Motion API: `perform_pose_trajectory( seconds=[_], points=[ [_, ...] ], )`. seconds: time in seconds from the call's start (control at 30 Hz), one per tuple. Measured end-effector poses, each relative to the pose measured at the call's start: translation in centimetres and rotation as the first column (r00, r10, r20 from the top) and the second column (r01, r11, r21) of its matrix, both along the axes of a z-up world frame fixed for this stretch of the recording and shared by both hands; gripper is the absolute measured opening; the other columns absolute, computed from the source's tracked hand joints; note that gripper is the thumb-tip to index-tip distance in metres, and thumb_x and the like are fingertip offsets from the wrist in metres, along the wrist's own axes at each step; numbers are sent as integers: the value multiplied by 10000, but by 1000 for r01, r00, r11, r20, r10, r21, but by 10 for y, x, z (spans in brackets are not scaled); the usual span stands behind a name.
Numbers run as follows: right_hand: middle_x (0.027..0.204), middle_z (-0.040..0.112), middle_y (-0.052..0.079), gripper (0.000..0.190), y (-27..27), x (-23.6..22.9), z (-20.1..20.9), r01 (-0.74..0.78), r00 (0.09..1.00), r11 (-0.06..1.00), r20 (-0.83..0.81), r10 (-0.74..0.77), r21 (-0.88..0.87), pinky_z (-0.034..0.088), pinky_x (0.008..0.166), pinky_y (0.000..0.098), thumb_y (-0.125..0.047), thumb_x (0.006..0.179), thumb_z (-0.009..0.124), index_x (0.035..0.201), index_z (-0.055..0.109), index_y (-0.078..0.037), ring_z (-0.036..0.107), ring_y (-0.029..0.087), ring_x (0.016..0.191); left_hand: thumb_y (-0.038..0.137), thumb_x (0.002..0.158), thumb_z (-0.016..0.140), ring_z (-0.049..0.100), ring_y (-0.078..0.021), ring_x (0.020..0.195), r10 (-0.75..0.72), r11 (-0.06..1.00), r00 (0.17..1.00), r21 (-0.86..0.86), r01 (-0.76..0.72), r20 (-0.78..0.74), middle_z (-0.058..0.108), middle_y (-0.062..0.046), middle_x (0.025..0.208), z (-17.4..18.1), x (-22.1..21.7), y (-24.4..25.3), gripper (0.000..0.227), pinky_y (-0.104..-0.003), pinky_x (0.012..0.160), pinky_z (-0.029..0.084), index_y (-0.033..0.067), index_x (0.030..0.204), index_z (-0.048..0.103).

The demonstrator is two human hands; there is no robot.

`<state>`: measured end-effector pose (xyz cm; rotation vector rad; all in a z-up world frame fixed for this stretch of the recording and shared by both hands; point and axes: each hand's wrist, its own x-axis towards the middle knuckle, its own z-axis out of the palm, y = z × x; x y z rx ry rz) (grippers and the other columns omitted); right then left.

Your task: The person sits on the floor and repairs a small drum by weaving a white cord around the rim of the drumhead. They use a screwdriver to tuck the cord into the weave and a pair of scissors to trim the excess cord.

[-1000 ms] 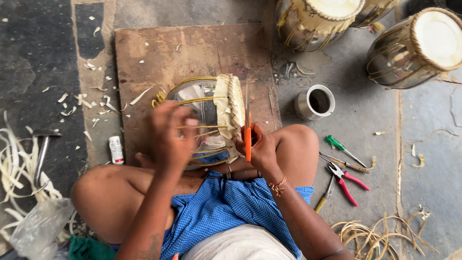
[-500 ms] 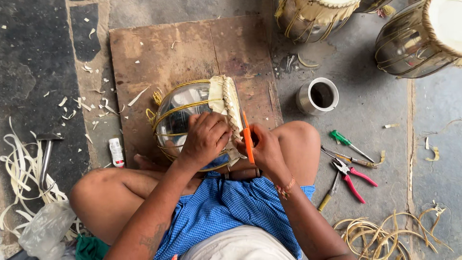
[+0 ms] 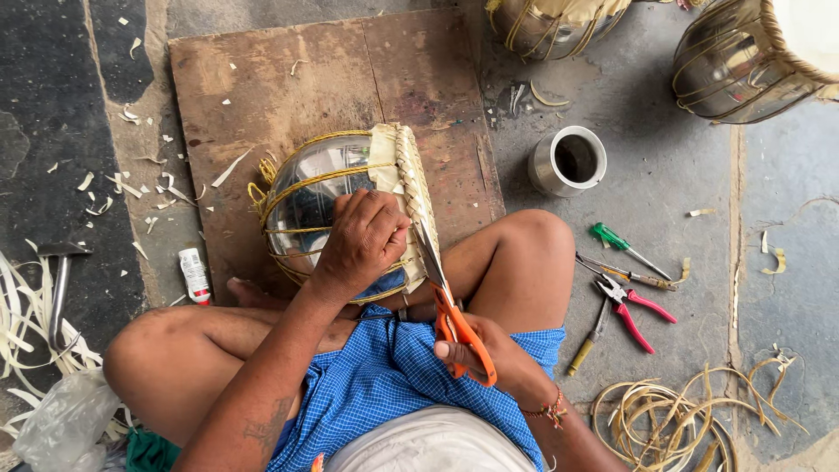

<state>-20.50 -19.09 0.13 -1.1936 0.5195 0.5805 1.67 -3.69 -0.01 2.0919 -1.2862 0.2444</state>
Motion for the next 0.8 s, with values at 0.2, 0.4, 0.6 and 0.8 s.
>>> perform_pose_trajectory(
  seconds=[0.2, 0.4, 0.6, 0.8],
  points=[
    [705, 598, 20, 503, -3, 3, -2, -9, 997, 999, 77, 7, 30, 430, 494, 227, -494, 847, 787, 1011, 608, -54, 578, 99, 602, 59, 861, 748, 580, -253, 899, 38, 999, 999, -33, -37, 20, 572, -60, 989, 1, -3, 1, 206, -406, 833, 432, 62, 999, 595],
    [686, 610, 20, 493, -1, -3, 3, -20, 1000, 999, 11, 20, 28, 381, 460, 224, -500, 849, 772, 985, 605, -56, 575, 100, 576, 24, 873, 740, 587, -244, 920, 18, 998, 1000, -62, -17, 17, 572, -61, 1001, 1, -6, 2, 195, -405, 868, 461, 59, 994, 591],
    [666, 607, 26, 473, 3, 14, -3, -28, 999, 999, 26, 28, 19, 418, 460, 231, -504, 853, 753, 978, 613, -70, 586, 106, 554, 33, 861, 746, 591, -224, 922, 16, 998, 1000, -61, -16, 0, 582, -39, 999, 3, -9, 6, 193, -392, 854, 462, 98, 968, 598],
    [675, 597, 23, 408, 13, 12, -10, 39, 996, 995, 75, -46, 95, 484, 484, 244, -445, 898, 739, 942, 622, -58, 595, 110, 562, 44, 863, 750, 587, -224, 926, 13, 999, 1000, -45, -14, -12, 584, -34, 1000, -4, -12, 9, 193, -394, 852, 453, 100, 975, 603]
  ],
)
